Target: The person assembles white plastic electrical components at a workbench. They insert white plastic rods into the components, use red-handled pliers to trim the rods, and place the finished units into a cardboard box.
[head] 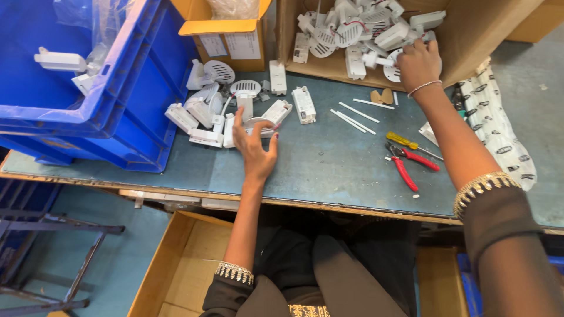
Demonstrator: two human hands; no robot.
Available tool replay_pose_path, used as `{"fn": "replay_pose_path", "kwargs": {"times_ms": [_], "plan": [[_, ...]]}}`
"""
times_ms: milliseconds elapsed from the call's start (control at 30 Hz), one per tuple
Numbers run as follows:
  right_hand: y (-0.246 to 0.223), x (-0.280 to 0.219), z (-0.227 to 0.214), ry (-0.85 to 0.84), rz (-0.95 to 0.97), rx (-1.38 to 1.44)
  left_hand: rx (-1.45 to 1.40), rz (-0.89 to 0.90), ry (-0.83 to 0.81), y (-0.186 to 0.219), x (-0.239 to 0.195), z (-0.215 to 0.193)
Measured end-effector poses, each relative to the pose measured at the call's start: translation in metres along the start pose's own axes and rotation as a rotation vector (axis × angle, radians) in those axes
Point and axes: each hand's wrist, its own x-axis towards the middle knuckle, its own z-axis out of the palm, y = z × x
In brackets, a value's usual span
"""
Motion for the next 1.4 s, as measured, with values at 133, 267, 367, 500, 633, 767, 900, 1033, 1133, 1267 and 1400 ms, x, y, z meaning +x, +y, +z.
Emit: {"fn": "replay_pose_path", "kwargs": {"times_ms": [133,267,367,500,633,767,900,1033,1133,1267,1400], "plan": [[0.009,0.018,-0.110,0.038,-0.029,0.167,0.010,0.028,0.048,0.024,-0.003,-0.010],[-0.010,0.023,-0.199,-0.134,-0.254,0.320,-0.160,0.132,0.018,0.059,-0.004,-0.008],[-0.043,0.010,-0.247,-0.109,-0.429,0.611,-0.429,0.189,-0.086,0.090,0.000,0.008],[-0.076,0.003,-0.278,0.068,-0.576,0.633,-0.718,0.045,-0.530,0.105,0.023,0.037],[-0.068,0.000,-0.269,0.158,-0.451,0.748,-0.745,-0.059,-0.660,0.096,0.024,0.043],[-0.052,-0.010,-0.221,0.096,0.102,1.193,-0.730,-0.029,-0.541,0.100,0.010,0.052],[-0.079,-0.038,-0.165,-0.086,0.425,1.314,-0.524,0.066,-0.388,0.120,-0.007,0.069],[-0.116,-0.082,-0.127,-0.042,0.204,1.172,-0.409,0.087,-0.152,0.133,-0.014,0.081],[-0.129,-0.096,-0.110,-0.069,0.217,1.026,-0.312,0.055,0.001,0.129,-0.013,0.091],[-0.129,-0.101,-0.096,-0.101,0.194,0.841,-0.252,0.069,0.047,0.112,-0.008,0.105],[-0.129,-0.100,-0.080,-0.142,0.198,0.781,-0.198,0.033,0.094,0.097,-0.005,0.121]]}}
